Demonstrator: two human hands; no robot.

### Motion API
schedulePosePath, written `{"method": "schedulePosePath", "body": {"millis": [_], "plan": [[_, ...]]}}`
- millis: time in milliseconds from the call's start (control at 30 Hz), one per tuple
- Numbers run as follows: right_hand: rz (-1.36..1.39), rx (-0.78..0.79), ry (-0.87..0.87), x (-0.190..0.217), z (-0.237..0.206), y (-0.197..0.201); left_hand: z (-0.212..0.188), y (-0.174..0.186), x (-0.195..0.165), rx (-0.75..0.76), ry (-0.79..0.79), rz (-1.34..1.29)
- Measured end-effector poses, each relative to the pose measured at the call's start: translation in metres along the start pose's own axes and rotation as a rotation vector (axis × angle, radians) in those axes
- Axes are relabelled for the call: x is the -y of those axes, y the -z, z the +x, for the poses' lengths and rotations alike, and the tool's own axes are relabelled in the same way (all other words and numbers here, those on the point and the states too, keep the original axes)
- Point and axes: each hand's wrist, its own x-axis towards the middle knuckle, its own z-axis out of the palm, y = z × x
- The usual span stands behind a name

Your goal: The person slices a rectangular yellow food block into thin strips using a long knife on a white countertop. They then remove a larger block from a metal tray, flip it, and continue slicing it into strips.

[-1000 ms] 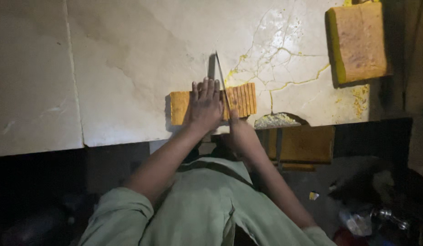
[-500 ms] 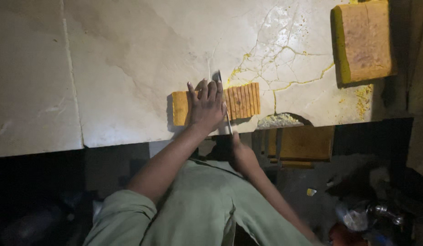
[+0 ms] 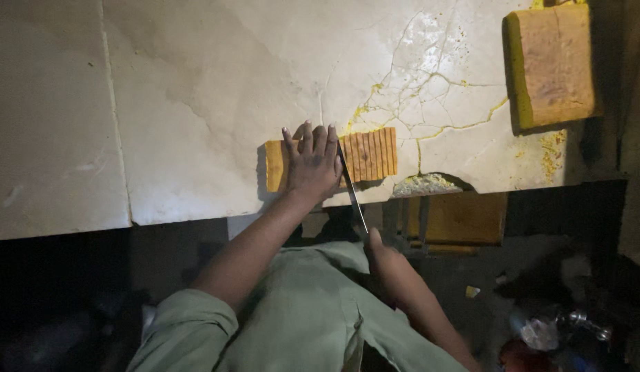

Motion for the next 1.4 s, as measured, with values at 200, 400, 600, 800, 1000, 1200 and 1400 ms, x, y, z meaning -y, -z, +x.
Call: {"method": "schedulePosePath", "body": {"millis": [200, 400, 600, 800, 1000, 1200, 1400], "plan": [[-0.055, -0.206, 0.013, -0.024, 0.081, -0.04, -0.001, -0.014, 0.005, -0.057, -0.03, 0.046], [0.105, -0.251, 0.098, 0.021, 0.125, 0.023, -0.004, -0.014, 0.013, -0.196, -0.044, 0.11], [0.027, -0.14, 0.128, -0.01, 0.026, -0.018, -0.005, -0.005, 0.014, -0.023, -0.004, 0.069], [-0.007, -0.152, -0.002, -0.027, 0.068, -0.058, -0.002, -0.022, 0.017, -0.075, -0.01, 0.036], [0.121, -0.145, -0.037, 0.026, 0.129, 0.01, -0.004, -0.023, 0.025, -0.162, -0.057, 0.071], [0.142, -0.07, -0.051, 0.022, 0.056, -0.003, -0.012, 0.001, 0.025, -0.088, -0.009, 0.003], [0.032, -0.121, 0.089, 0.02, 0.04, -0.031, -0.01, -0.005, 0.026, -0.054, -0.005, 0.027]]}}
